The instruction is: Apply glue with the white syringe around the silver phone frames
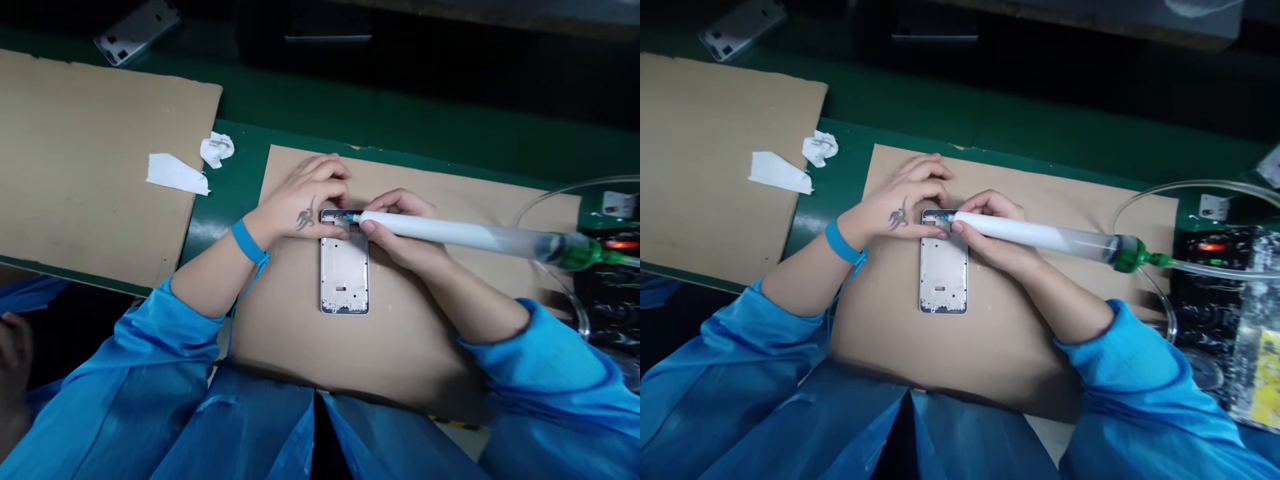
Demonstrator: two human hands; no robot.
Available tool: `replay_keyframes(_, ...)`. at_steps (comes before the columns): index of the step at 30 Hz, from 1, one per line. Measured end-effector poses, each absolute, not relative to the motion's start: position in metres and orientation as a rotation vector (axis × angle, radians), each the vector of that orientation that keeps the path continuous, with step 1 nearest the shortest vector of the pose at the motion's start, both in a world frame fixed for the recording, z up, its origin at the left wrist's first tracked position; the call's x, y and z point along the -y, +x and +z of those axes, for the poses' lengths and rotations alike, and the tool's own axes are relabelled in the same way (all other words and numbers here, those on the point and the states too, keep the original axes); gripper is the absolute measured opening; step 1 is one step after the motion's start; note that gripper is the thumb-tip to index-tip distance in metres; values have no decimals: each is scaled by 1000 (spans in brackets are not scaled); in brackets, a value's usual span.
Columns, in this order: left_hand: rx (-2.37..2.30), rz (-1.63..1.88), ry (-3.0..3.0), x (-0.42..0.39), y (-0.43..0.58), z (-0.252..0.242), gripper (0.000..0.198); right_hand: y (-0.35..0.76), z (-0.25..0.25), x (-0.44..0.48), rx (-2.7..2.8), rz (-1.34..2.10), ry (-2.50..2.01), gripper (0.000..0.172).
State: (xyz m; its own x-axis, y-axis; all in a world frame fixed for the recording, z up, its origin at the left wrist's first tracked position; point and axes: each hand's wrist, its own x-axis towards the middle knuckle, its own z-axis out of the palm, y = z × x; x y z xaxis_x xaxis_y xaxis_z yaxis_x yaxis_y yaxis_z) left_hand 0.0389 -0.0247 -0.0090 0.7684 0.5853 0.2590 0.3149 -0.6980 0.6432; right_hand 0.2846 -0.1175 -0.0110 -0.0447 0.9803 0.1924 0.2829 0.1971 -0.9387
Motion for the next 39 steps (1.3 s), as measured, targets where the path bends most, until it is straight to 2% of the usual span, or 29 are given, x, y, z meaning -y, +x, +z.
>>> replay_keyframes(3,-668,629,2353,23,40,-12,54,285,-13,117,1525,877,-1294,36)
replay_keyframes(13,-691,607,2344,22,42,-16,56,280,-8,118,1558,817,-1330,38)
replay_keyframes(21,-697,594,2308,21,43,-15,57,280,-9,118,1593,799,-1345,46)
replay_keyframes(39,-720,568,2258,22,44,-8,61,279,-6,118,1574,824,-1384,42)
